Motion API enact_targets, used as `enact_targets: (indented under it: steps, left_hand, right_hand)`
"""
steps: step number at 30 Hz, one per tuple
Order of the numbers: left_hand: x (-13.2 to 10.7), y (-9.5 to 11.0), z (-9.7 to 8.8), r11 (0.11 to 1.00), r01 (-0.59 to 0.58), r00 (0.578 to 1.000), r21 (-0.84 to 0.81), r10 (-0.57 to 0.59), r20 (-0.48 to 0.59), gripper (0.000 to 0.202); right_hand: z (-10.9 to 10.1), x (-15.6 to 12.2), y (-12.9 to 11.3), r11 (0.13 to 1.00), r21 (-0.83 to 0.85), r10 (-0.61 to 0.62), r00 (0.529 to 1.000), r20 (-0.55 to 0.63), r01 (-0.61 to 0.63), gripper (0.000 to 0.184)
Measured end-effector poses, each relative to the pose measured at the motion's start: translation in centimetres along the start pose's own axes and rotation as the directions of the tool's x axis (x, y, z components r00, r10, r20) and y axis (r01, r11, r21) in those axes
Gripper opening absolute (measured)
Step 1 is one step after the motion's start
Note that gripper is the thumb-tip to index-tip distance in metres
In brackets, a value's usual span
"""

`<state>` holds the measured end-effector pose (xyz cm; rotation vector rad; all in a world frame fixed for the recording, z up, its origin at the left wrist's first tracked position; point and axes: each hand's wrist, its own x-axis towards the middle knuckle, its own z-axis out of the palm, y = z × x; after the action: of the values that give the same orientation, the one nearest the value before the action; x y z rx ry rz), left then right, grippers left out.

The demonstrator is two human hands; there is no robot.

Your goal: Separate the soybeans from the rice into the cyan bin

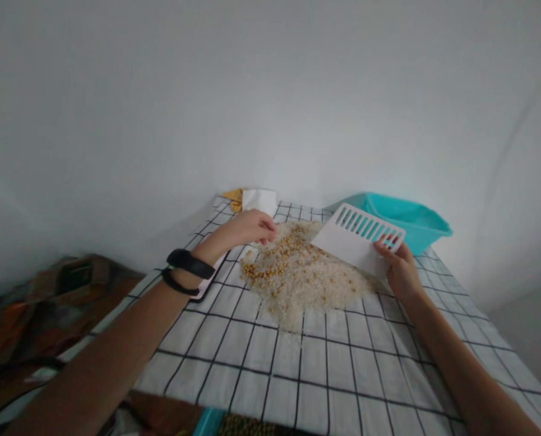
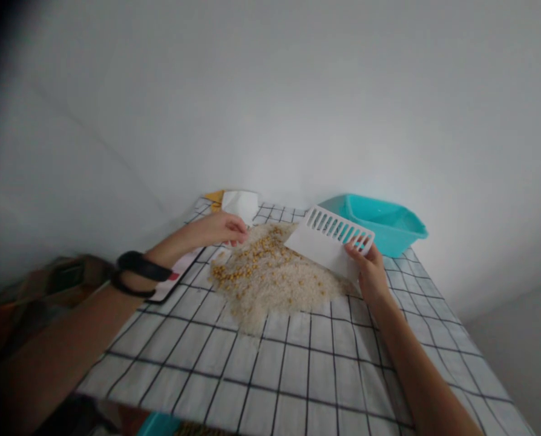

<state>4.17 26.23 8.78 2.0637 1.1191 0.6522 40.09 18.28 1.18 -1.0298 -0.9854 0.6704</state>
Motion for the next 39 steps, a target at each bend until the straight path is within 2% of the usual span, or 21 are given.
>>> enact_targets:
  steps: [2,5,7,11,14,16,19,25,30,39]
  left_hand:
    - [0.1,1.0,-0.4,0.998,0.003,1.000,0.064,-0.005,0.028,0.007]
    - [0.2,3.0,-0.7,0.994,-0.049,0.998,0.095,0.044,0.049,0.010]
    - [0.0,3.7,-0.5,0.992,-0.083,0.993,0.096,0.075,0.090,0.011]
    - [-0.8,2.3,1.0,0.988,-0.124,0.964,0.089,0.098,0.248,0.009]
    - [-1.4,0.8,1.5,0.988,-0.148,0.906,0.029,0.124,0.404,0.009]
    - [-1.9,0.2,1.3,0.988,-0.154,0.875,-0.015,0.144,0.462,0.009]
    - [-2.8,-0.1,0.9,0.988,-0.152,0.865,-0.029,0.147,0.479,0.014]
    - [-3.5,-0.8,1.0,0.988,-0.146,0.882,0.043,0.110,0.458,0.027]
    - [-3.4,-0.9,1.5,0.985,-0.143,0.902,0.101,0.088,0.422,0.017]
    - [-3.8,0.4,2.0,0.975,-0.187,0.886,0.122,0.113,0.450,0.015]
  right_hand:
    - [-0.1,0.0,0.3,1.000,-0.012,0.011,1.000,0.008,-0.011,0.033]
    - [-0.4,0.0,0.6,1.000,-0.018,0.020,1.000,0.011,-0.020,0.032]
    - [-0.5,0.0,0.7,1.000,-0.013,0.019,1.000,0.007,-0.019,0.031]
    - [-0.6,0.1,0.8,1.000,-0.003,0.022,1.000,0.000,-0.022,0.030]
    - [-0.5,0.1,0.8,1.000,0.000,0.022,1.000,0.001,-0.022,0.031]
    - [-0.5,0.0,0.8,1.000,-0.001,0.028,1.000,0.006,-0.028,0.032]
    - [-0.4,0.0,0.7,0.999,0.001,0.039,0.999,0.006,-0.039,0.034]
    - [-0.1,0.0,0.6,1.000,-0.003,0.015,1.000,-0.003,-0.015,0.033]
    - [0.1,-0.2,0.5,1.000,-0.009,-0.002,1.000,0.019,0.002,0.033]
    - [0.3,-0.2,0.2,1.000,0.021,0.014,1.000,-0.008,-0.014,0.035]
